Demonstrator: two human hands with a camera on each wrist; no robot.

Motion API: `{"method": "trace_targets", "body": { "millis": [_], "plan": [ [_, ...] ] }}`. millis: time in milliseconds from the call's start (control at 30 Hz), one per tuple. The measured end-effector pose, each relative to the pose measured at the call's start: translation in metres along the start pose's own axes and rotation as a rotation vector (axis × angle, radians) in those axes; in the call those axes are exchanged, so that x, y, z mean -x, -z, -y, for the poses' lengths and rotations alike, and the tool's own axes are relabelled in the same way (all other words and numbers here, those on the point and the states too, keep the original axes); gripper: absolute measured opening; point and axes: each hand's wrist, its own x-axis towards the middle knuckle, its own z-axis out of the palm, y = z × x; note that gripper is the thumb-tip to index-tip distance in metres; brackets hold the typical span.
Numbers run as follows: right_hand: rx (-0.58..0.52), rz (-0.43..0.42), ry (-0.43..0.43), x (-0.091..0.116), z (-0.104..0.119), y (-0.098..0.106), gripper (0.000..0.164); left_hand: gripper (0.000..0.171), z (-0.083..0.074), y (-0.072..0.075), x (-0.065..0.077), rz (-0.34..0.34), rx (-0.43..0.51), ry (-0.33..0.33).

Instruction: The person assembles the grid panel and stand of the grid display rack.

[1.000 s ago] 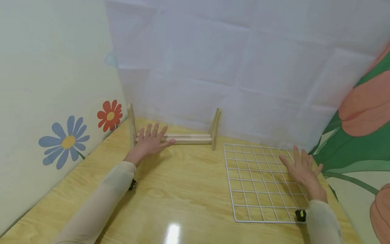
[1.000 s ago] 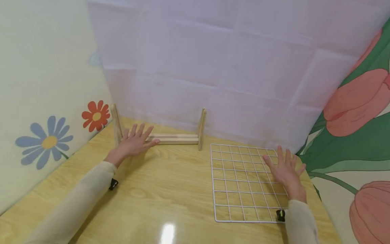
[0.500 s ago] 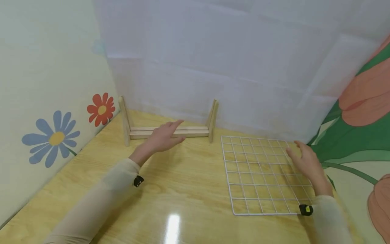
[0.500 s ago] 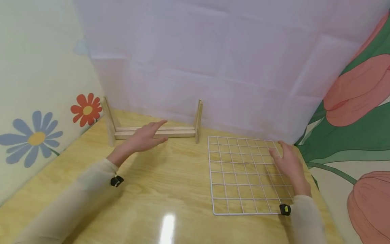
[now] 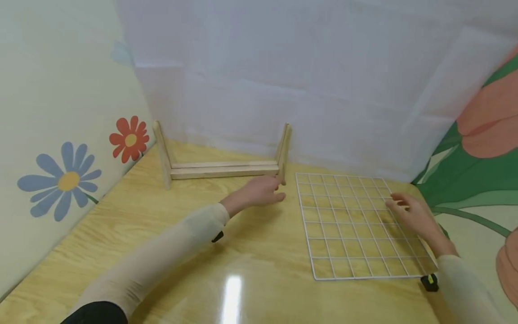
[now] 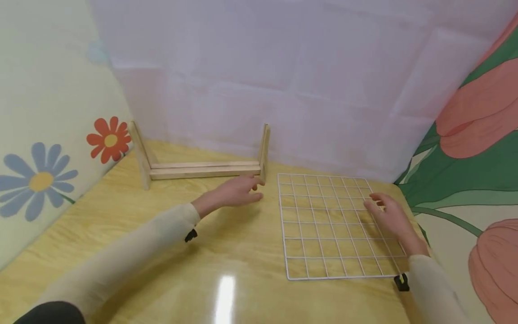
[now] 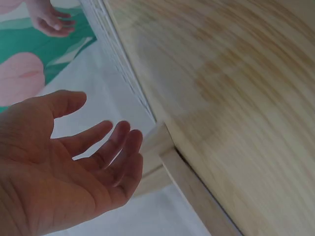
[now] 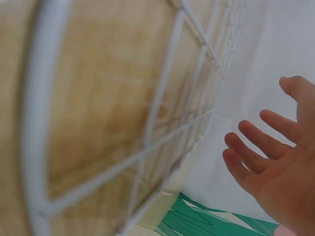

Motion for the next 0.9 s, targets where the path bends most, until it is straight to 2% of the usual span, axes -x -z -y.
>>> {"method": "trace_targets", "body": {
  "millis": [167,367,533,767,900],
  "plan": [
    [0.041,0.11,-0.023,-0.001,-0.006,-0.007,0.07,0.047,-0.017,-0.012,-0.013,0.099,-0.046,-0.032],
    [0.127,0.196,-0.012,0.001,-0.01,-0.009,0.081,0.049,-0.036,-0.025,-0.03,0.16,-0.147,-0.078],
    [0.177,0.197,-0.024,0.003,-0.016,-0.009,0.082,0.046,-0.049,-0.036,-0.04,0.187,-0.218,-0.072],
    [0.22,0.145,-0.042,0.005,-0.025,-0.011,0.081,0.04,-0.061,-0.05,-0.043,0.177,-0.331,-0.024],
    [0.228,0.128,-0.072,0.008,-0.034,-0.011,0.078,0.039,-0.066,-0.059,-0.048,0.169,-0.35,-0.024]
  ]
}}
